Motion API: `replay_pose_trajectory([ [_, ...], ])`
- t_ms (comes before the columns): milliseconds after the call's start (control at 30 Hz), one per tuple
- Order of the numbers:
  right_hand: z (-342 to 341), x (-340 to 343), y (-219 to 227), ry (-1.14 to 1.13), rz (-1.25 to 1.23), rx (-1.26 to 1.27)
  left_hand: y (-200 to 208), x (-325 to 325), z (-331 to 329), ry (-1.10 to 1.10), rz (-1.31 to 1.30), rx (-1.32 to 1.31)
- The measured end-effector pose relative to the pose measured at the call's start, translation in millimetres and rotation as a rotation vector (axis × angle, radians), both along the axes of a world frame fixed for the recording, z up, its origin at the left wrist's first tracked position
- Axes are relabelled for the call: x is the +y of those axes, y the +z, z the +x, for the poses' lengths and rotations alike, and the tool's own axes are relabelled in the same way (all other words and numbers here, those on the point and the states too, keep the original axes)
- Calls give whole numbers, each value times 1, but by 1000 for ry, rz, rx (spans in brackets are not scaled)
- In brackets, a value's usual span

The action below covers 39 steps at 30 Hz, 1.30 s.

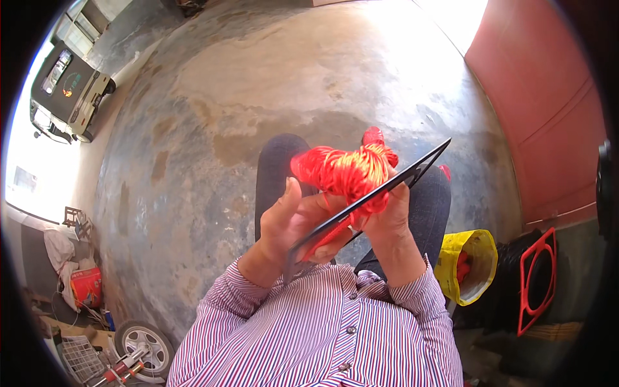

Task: Wrapping red plastic string around a black plastic furniture frame.

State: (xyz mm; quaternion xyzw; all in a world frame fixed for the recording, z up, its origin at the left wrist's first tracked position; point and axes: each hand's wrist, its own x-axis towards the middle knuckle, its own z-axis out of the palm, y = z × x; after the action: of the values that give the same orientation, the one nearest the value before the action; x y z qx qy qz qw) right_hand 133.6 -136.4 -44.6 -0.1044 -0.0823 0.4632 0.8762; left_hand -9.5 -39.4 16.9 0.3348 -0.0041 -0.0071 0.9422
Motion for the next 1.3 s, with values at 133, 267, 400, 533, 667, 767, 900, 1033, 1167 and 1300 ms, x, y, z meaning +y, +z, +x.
replay_pose_trajectory([
  [133, 25, 3, -23, -135, -62, -29, -2, 2, -3, 23, -41, 38],
  [267, 8, -15, -22, -51, -200, 39, -3, 12, -4, 9, -153, 33],
  [400, 3, -34, -32, 151, 66, 82, -7, 29, 0, -72, -107, -42],
  [533, 6, -39, -3, 24, 231, 50, -17, 42, -4, -60, -118, -85],
  [667, 11, -47, 36, -106, 309, -10, -13, 48, -9, 13, -69, -65],
  [767, 13, -58, 30, -48, 374, -101, -12, 50, -12, 62, 16, -27],
  [900, 3, -54, 23, -21, 233, -194, -2, 47, -10, 180, 96, 44],
  [1033, 1, -51, 23, 15, 244, -243, -5, 48, -15, 208, 119, 27],
  [1167, 0, -53, 22, 2, 238, -262, -3, 48, -15, 222, 114, 53],
  [1300, 8, -54, 9, -11, 190, -119, -12, 56, -16, 226, 130, 72],
])
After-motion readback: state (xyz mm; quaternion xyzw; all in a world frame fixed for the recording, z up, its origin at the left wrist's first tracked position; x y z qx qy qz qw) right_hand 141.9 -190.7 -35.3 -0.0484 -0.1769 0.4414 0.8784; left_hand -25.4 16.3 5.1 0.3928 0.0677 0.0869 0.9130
